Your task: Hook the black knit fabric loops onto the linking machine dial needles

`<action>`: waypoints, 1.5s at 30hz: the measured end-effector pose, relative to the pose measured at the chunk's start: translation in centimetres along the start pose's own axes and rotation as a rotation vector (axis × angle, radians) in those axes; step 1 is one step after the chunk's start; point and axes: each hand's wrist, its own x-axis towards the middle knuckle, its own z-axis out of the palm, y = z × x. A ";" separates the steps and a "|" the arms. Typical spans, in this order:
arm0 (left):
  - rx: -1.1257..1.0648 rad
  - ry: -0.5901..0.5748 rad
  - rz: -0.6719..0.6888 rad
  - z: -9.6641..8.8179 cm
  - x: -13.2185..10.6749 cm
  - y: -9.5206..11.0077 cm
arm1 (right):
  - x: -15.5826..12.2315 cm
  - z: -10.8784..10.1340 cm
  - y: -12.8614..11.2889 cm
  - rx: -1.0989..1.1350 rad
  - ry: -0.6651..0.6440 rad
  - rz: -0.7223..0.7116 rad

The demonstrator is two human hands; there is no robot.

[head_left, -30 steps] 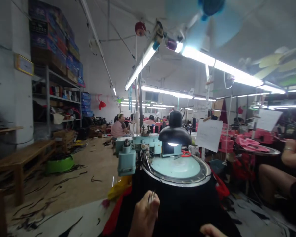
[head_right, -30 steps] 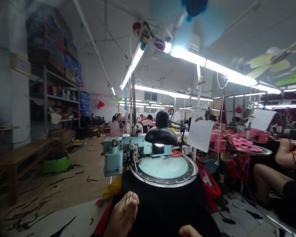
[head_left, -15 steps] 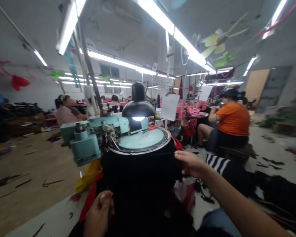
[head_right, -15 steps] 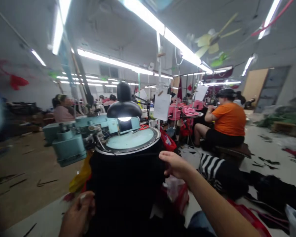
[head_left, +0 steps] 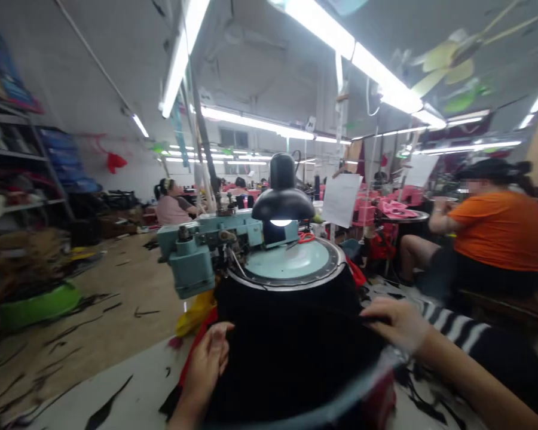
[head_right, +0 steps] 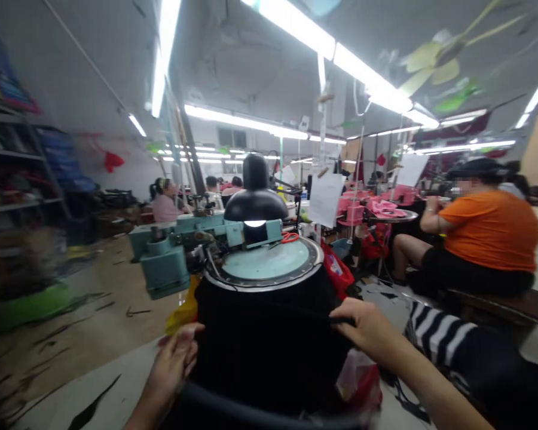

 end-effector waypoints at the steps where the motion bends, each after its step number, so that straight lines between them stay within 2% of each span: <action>1: -0.035 -0.023 0.011 0.3 0.6 0.9 | 0.2 0.5 -0.2 -0.037 0.037 -0.047; 5: -0.073 -0.061 0.045 1.0 3.0 3.4 | 1.3 3.9 -2.2 -0.173 0.098 -0.105; 7: -0.090 -0.087 0.046 1.2 3.8 3.8 | 1.7 6.2 -3.4 -0.238 0.131 -0.150; 10: -0.131 -0.138 0.034 1.4 4.7 3.7 | 2.2 9.1 -5.0 -0.159 0.194 -0.202; 16: -0.207 -0.184 0.034 1.9 5.8 3.3 | 2.8 14.4 -6.8 -0.132 0.323 -0.115; 19: -0.218 -0.213 0.027 2.2 6.0 3.2 | 3.4 16.6 -7.0 0.017 0.375 -0.060; 22: -0.220 -0.239 0.024 2.3 6.2 3.0 | 4.3 17.7 -7.3 0.205 0.401 0.083; 25: -0.235 -0.258 0.021 2.2 6.7 2.7 | 5.3 18.8 -8.3 0.247 0.427 0.151; 32: -0.298 -0.339 -0.034 1.4 7.2 1.9 | 6.8 21.0 -10.4 0.233 0.422 0.053; 36: -0.293 -0.414 -0.045 1.5 7.5 1.7 | 7.4 21.3 -11.0 0.193 0.434 0.019; 40: -0.277 -0.475 -0.055 1.9 8.3 1.6 | 7.4 21.2 -11.9 0.156 0.383 -0.069; 45: -0.247 -0.479 -0.060 2.0 8.6 1.7 | 7.3 20.8 -12.0 0.048 0.590 -0.069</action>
